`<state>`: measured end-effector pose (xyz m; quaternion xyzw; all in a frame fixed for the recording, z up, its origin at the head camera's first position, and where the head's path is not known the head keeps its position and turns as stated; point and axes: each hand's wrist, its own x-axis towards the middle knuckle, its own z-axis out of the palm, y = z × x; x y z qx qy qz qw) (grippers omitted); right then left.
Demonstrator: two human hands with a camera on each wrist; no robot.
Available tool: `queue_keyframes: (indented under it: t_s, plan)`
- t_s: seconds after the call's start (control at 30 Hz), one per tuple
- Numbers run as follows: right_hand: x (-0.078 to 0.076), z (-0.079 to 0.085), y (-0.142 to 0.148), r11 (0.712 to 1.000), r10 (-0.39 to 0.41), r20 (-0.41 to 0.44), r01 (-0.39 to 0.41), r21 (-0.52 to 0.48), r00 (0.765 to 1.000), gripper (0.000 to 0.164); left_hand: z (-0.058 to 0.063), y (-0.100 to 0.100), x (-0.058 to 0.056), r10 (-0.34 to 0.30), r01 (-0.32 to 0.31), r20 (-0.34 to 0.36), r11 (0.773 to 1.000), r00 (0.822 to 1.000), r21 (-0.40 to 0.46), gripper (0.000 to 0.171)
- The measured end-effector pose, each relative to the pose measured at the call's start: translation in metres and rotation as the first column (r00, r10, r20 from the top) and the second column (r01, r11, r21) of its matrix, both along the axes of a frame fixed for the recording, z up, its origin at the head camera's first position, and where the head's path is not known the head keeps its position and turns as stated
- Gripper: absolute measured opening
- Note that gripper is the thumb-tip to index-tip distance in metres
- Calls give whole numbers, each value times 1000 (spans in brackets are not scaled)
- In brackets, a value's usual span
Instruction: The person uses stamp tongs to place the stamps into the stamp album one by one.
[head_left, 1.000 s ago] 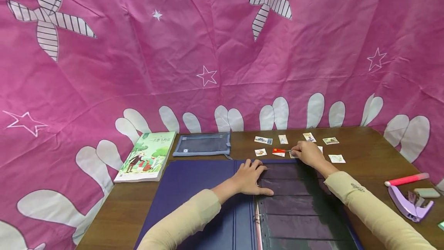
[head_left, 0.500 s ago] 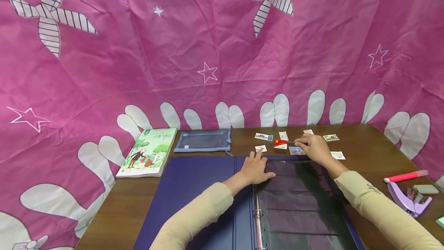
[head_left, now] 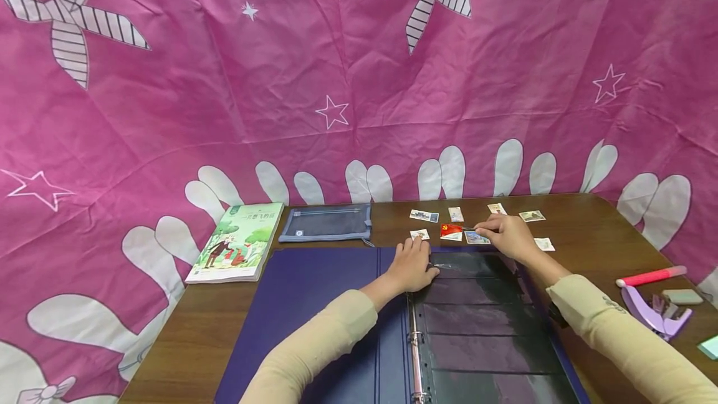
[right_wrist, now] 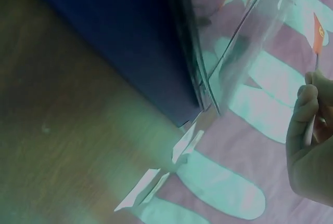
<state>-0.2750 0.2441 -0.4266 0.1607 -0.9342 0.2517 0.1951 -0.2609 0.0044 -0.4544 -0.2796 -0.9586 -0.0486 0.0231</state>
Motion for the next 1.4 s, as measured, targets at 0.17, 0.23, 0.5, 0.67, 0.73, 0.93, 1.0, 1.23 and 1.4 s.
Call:
queue_keyframes:
  t_s: [0.17, 0.23, 0.5, 0.67, 0.73, 0.93, 1.0, 1.23, 1.4]
  plan:
    - [2, -2, -9, 999, 34, 134, -33, -10, 990, 18, -3, -4, -5, -37, 42, -61, 995, 997, 85, 22]
    - [2, -3, -13, 999, 47, 184, -44, -18, 982, 19, -5, -5, -8, -49, 60, -102, 993, 994, 101, 14]
    - [0, -6, -22, 992, 123, 284, -126, -5, 951, 13, -5, -6, -10, -72, 98, -180, 985, 981, 142, 2]
    - [-8, -5, -21, 976, 193, 311, -216, 40, 931, 11, 0, -7, -8, -68, 93, -170, 985, 983, 143, 3]
    - [-12, -2, -20, 968, 215, 331, -246, 54, 919, 12, 1, -7, -8, -65, 84, -166, 990, 984, 112, 5]
    - [-19, 10, -16, 955, 228, 378, -282, 92, 897, 14, 5, -6, -10, -73, 82, -190, 996, 979, 41, 11]
    - [-20, 15, -16, 946, 243, 385, -306, 110, 890, 14, 6, -6, -10, -73, 82, -186, 996, 980, 43, 9]
    - [-23, 18, -20, 909, 322, 443, -404, 100, 837, 12, 6, -7, -11, -68, 78, -145, 995, 987, 61, 8]
    - [-27, 15, -22, 899, 349, 469, -431, 77, 811, 12, 7, -7, -13, -73, 82, -102, 993, 992, 86, 9]
